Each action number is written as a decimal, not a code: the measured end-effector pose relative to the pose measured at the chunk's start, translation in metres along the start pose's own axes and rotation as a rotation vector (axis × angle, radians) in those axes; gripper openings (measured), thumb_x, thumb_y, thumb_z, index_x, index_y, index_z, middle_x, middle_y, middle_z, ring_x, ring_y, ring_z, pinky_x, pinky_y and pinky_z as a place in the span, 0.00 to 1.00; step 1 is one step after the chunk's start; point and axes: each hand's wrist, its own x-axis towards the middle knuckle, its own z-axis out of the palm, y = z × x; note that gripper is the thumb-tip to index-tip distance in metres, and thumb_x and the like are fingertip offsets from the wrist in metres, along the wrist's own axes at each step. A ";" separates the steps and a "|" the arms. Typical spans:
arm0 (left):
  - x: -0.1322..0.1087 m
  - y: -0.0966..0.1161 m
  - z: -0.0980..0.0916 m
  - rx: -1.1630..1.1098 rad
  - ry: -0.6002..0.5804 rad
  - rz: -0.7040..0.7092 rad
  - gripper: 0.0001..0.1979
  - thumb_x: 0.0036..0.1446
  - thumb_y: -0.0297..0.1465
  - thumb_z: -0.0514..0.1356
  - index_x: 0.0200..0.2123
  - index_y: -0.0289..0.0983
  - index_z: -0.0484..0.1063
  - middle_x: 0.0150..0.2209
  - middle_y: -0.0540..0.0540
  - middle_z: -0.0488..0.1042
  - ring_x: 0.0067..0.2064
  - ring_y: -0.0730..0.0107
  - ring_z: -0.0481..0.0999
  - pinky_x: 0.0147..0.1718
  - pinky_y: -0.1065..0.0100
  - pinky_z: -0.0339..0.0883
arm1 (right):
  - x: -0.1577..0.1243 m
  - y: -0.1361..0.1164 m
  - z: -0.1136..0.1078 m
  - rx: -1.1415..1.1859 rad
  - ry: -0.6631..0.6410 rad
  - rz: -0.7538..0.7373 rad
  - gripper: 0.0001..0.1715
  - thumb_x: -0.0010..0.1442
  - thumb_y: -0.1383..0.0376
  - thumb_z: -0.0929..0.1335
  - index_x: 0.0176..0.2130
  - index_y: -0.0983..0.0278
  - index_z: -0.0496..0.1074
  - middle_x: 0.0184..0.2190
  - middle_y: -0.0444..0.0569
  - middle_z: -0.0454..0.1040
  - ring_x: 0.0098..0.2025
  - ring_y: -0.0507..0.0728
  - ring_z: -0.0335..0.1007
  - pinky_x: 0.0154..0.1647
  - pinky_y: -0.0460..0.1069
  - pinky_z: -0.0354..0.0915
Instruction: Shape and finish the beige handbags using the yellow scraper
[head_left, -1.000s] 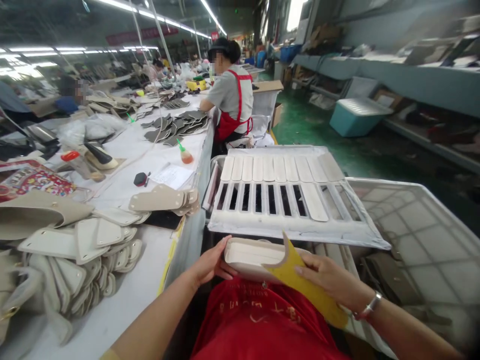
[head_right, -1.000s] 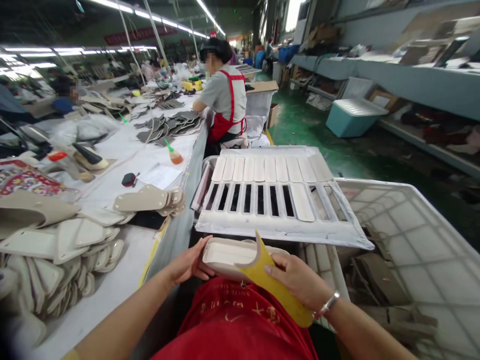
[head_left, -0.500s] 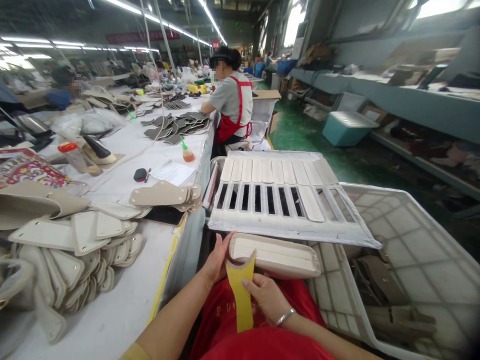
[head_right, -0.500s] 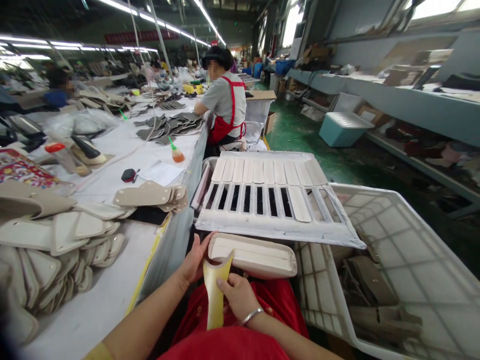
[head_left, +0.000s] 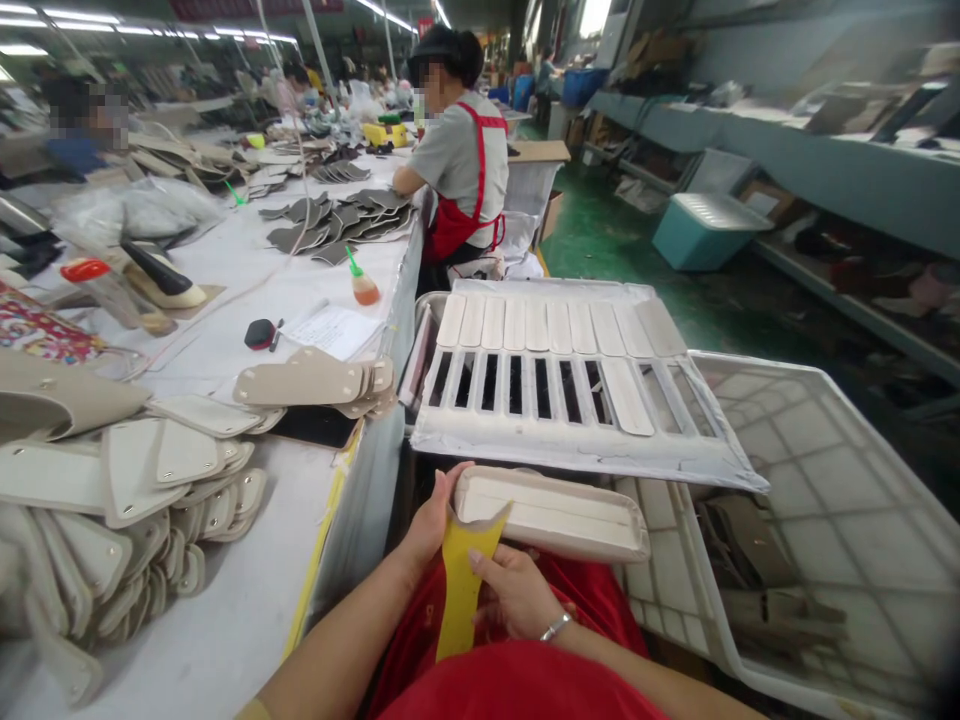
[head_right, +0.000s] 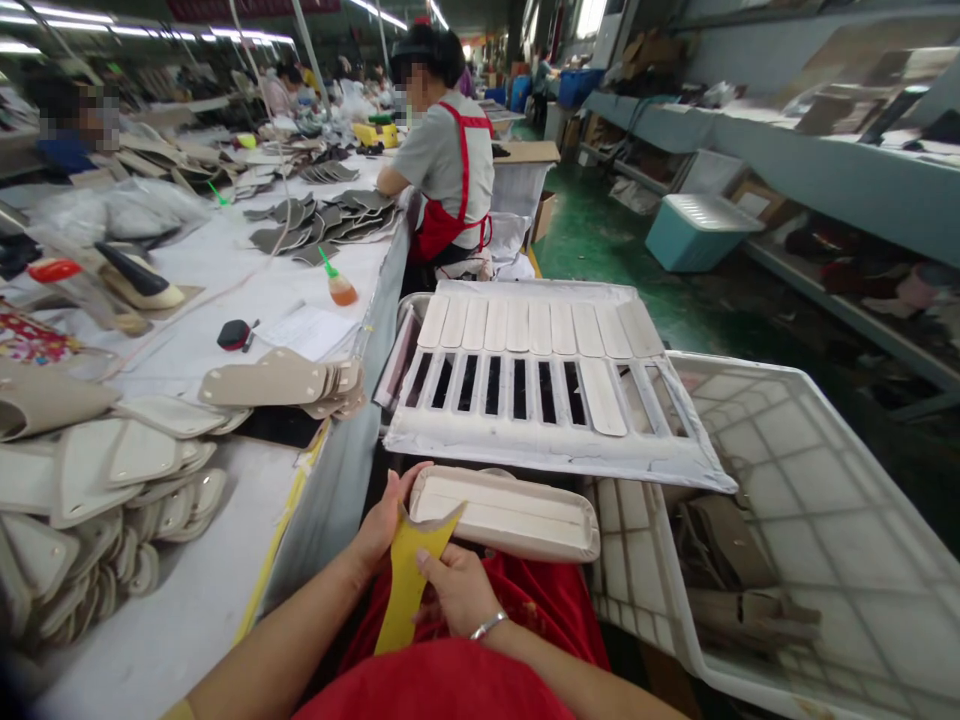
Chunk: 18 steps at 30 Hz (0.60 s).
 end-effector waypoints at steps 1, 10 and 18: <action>0.001 0.000 0.000 0.046 0.027 0.001 0.30 0.57 0.53 0.43 0.52 0.40 0.63 0.48 0.46 0.72 0.50 0.63 0.69 0.52 0.65 0.59 | 0.001 0.000 -0.001 0.025 -0.013 0.009 0.33 0.39 0.47 0.72 0.38 0.68 0.68 0.24 0.48 0.74 0.19 0.53 0.68 0.15 0.45 0.61; 0.014 0.005 0.010 0.531 0.133 0.054 0.26 0.60 0.50 0.40 0.45 0.38 0.65 0.40 0.47 0.73 0.40 0.66 0.71 0.41 0.67 0.64 | 0.003 -0.010 -0.014 0.124 -0.035 0.091 0.34 0.38 0.47 0.73 0.38 0.68 0.70 0.27 0.50 0.76 0.23 0.54 0.71 0.19 0.45 0.64; 0.027 0.027 0.016 1.147 0.187 0.234 0.18 0.57 0.44 0.50 0.44 0.40 0.69 0.46 0.41 0.70 0.48 0.55 0.67 0.49 0.60 0.55 | 0.019 -0.005 -0.005 0.100 -0.033 0.149 0.34 0.36 0.44 0.71 0.36 0.65 0.70 0.25 0.48 0.75 0.24 0.56 0.72 0.21 0.48 0.66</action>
